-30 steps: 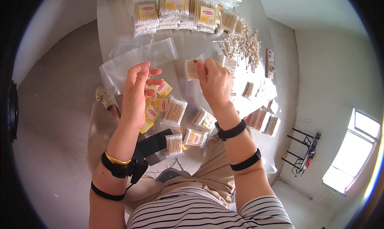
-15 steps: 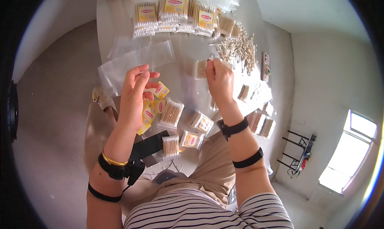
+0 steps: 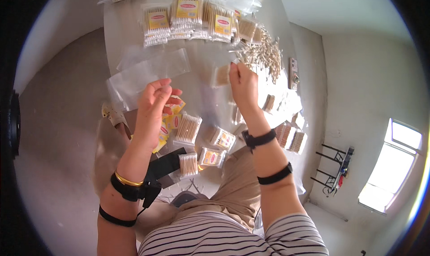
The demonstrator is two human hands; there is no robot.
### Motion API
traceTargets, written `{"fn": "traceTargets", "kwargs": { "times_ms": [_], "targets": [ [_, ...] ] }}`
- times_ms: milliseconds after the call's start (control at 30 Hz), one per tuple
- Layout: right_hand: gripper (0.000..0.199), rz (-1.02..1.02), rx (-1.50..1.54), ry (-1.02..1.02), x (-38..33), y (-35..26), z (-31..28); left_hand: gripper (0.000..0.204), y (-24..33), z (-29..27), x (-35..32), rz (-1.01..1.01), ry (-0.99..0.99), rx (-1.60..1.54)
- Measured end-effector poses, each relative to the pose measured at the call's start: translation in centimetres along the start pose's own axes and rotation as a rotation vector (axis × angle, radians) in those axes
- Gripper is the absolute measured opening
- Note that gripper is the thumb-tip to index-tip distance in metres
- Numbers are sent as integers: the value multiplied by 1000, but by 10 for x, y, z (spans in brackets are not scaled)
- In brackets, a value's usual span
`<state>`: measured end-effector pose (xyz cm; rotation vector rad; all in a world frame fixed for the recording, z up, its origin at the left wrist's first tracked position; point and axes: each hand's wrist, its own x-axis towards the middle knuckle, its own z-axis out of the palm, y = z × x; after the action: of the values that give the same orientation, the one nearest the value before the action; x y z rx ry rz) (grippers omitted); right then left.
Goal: The person sits on the floor and repeatedly places bundles of cotton swabs into small clear plastic bags. They seal each bag and set it aside on the table among other packaged units.
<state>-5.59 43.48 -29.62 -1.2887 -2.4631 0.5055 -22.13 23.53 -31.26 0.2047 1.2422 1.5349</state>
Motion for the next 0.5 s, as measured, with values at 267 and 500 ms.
{"fn": "traceTargets", "kwargs": {
  "times_ms": [267, 500],
  "targets": [
    [33, 151, 621, 5, -65, -95, -21, 47, 5, 15, -4, -21, -177, -323],
    [30, 152, 927, -206, -94, -87, -13, 25, 21, 11, -16, 217, -169, -244]
  ]
}}
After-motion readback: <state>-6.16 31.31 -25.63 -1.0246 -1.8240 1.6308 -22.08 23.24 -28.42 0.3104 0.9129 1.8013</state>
